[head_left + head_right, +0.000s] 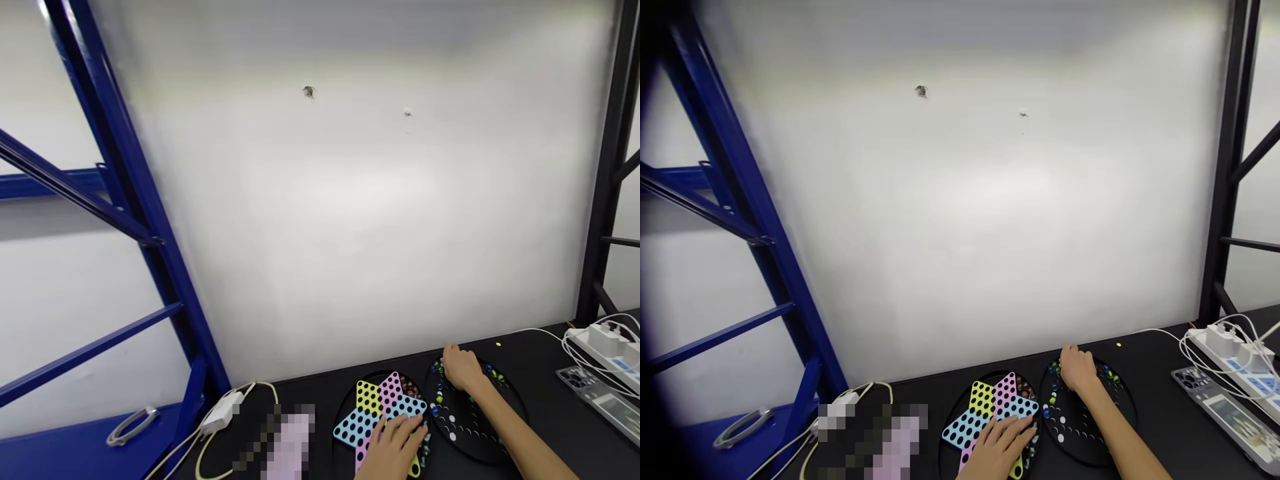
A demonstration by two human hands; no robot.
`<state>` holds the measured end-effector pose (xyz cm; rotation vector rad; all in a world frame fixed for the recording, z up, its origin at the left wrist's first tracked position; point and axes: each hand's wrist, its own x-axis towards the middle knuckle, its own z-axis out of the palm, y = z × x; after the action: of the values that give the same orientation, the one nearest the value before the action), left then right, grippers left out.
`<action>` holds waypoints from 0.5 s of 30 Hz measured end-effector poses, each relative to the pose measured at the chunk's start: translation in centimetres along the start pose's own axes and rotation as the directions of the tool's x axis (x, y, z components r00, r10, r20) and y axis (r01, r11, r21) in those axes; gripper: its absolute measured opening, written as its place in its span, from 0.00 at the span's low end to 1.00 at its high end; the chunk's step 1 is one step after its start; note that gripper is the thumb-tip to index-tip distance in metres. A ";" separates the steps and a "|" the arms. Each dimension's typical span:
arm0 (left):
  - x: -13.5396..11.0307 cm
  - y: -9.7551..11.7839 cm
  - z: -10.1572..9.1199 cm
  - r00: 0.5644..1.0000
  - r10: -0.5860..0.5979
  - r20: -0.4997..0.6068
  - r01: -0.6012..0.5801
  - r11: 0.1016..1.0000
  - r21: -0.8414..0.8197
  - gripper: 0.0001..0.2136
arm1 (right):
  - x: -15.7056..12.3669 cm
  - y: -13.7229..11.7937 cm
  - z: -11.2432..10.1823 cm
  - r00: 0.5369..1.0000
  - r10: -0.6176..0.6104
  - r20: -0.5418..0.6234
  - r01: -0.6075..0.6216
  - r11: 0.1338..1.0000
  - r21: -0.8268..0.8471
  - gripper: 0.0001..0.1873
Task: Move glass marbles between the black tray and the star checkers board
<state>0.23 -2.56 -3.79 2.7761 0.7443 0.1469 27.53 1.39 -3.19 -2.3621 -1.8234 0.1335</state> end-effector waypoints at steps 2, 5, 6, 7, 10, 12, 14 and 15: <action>0.0 0.0 0.2 1.000 0.002 0.004 -0.002 1.000 -0.009 0.22 | -0.2 0.0 0.3 1.000 -0.007 0.004 0.007 1.000 0.025 0.17; 0.0 -0.2 0.6 1.000 0.000 -0.031 -0.001 1.000 -0.021 0.23 | -0.3 0.4 0.8 1.000 -0.006 -0.015 0.008 0.989 0.148 0.15; 0.0 -0.3 0.8 0.999 -0.001 -0.032 0.000 1.000 -0.026 0.24 | -0.3 0.6 0.8 1.000 0.001 -0.021 0.003 0.977 0.213 0.14; 0.1 -0.4 1.0 1.000 -0.005 -0.024 0.004 1.000 -0.031 0.26 | -0.3 1.0 0.9 1.000 0.011 -0.023 -0.004 0.957 0.290 0.12; 0.2 -0.7 1.4 0.999 -0.011 0.033 0.012 0.999 -0.042 0.31 | 0.2 2.2 0.7 0.998 0.052 -0.022 -0.030 0.818 0.574 0.07; 0.3 -0.9 1.7 0.999 -0.016 0.034 0.018 0.999 -0.042 0.32 | 0.6 3.1 0.3 0.996 0.093 -0.010 -0.050 0.629 0.776 0.11; 0.3 -1.0 1.9 1.000 -0.025 0.012 0.025 0.999 -0.041 0.31 | 0.9 3.8 -0.3 0.991 0.130 0.025 -0.070 0.349 0.934 0.13; 0.3 -1.1 2.0 1.000 -0.025 0.006 0.025 0.999 -0.041 0.31 | 0.9 4.0 -0.7 0.989 0.136 0.052 -0.077 0.183 0.980 0.14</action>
<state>0.28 -1.99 -5.96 2.7267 0.7653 0.1474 31.71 1.21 -3.22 -1.4082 -0.8989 0.9566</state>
